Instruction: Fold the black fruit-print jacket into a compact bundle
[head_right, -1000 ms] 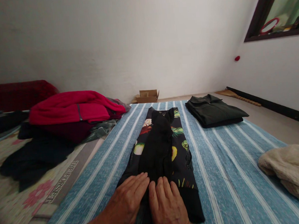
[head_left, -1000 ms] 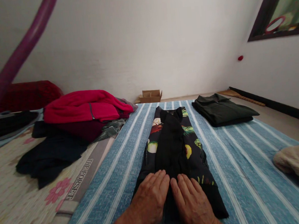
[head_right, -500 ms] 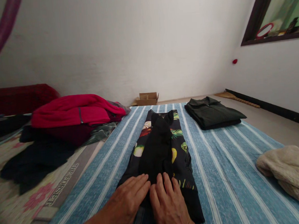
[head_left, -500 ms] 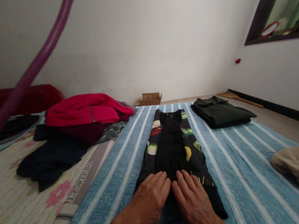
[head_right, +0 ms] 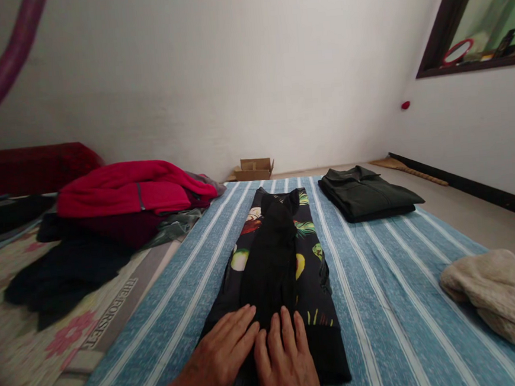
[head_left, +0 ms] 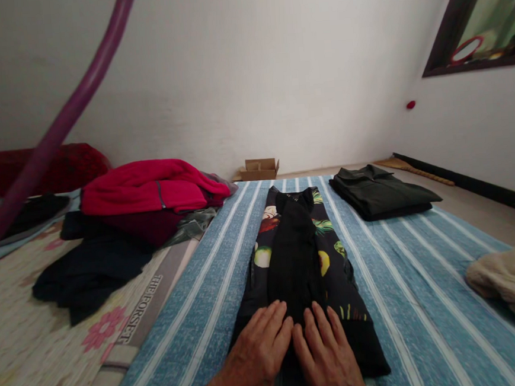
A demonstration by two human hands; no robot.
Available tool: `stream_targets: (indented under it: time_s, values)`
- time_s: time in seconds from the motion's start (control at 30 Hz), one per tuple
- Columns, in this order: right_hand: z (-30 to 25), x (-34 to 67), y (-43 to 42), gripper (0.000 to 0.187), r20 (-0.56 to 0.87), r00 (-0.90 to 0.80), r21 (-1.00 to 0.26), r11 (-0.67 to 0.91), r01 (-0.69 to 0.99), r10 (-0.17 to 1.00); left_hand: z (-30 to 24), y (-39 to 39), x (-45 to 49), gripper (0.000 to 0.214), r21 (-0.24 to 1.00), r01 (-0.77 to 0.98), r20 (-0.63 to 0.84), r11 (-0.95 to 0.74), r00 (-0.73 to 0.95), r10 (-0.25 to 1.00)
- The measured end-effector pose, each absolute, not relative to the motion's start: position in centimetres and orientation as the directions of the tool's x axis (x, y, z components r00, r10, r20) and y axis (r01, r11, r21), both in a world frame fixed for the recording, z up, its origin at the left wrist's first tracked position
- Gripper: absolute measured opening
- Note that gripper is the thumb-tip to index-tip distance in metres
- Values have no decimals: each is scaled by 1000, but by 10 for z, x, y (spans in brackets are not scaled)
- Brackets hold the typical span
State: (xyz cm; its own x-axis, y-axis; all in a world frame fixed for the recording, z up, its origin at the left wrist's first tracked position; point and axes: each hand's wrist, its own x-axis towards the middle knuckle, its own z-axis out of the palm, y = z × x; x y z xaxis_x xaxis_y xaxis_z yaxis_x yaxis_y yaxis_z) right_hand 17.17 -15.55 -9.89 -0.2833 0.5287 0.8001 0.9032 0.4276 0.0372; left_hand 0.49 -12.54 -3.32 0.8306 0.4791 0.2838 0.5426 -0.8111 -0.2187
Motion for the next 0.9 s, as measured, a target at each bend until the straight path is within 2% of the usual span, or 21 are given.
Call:
stream_targets:
  time_s: [0.23, 0.47, 0.63, 0.77, 0.9]
  values:
    - [-97, 173, -156, 33, 822, -279, 34, 447, 894, 496, -52, -126, 1, 43, -196, 559, 380, -806, 801, 463]
    - [-98, 176, -154, 38, 792, -324, 88, 428, 899, 517, -42, -127, 1, 43, -256, 557, 364, -790, 812, 455]
    - [-92, 189, -144, 42, 776, -417, 168, 482, 860, 474, -37, -123, 2, 43, -314, 547, 349, -776, 826, 442]
    - [-73, 202, -133, 35, 663, -584, 248, 599, 761, 468, -29, -117, 5, 44, -336, 529, 333, -780, 841, 427]
    - [-37, 215, -129, 32, 467, -688, 202, 690, 695, 556, -10, -117, 12, 45, -308, 539, 325, -784, 834, 446]
